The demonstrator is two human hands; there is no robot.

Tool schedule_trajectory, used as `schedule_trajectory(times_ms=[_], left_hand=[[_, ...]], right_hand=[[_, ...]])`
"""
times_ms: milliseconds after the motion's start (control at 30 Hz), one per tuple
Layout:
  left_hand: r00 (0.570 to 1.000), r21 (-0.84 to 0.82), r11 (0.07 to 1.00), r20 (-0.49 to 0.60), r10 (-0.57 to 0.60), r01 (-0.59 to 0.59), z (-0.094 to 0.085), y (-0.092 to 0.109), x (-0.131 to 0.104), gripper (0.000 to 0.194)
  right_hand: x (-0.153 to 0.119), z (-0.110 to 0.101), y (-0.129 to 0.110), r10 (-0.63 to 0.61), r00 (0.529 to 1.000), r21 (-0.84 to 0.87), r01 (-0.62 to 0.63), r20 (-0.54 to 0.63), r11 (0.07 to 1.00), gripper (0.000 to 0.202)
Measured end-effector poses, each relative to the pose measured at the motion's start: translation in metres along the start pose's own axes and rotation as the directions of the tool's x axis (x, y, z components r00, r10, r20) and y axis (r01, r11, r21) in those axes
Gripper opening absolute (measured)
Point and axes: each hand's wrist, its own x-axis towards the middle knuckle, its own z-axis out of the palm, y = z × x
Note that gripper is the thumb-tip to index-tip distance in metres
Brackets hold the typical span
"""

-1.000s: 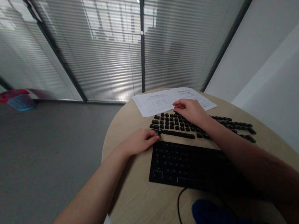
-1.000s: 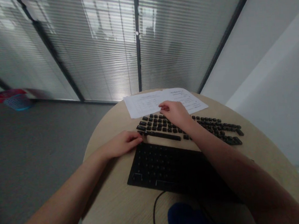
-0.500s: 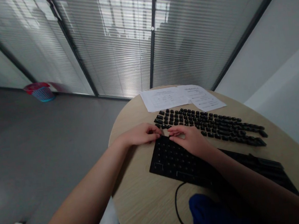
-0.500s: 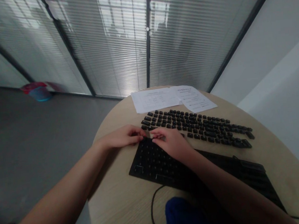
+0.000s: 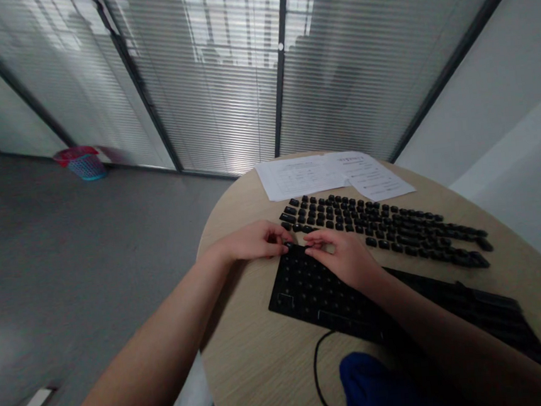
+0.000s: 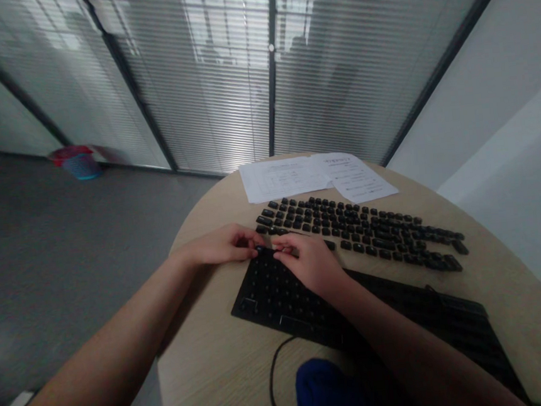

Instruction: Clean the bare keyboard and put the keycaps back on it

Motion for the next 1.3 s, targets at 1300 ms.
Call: schedule_trajectory(times_ms=[1300], left_hand=[[0.996, -0.008, 0.998, -0.065, -0.057, 0.056, 0.002, 0.0, 0.004, 0.031]], right_hand=[[0.095, -0.098, 0.076, 0.186, 0.979, -0.54, -0.202, -0.084, 0.817, 0.02]])
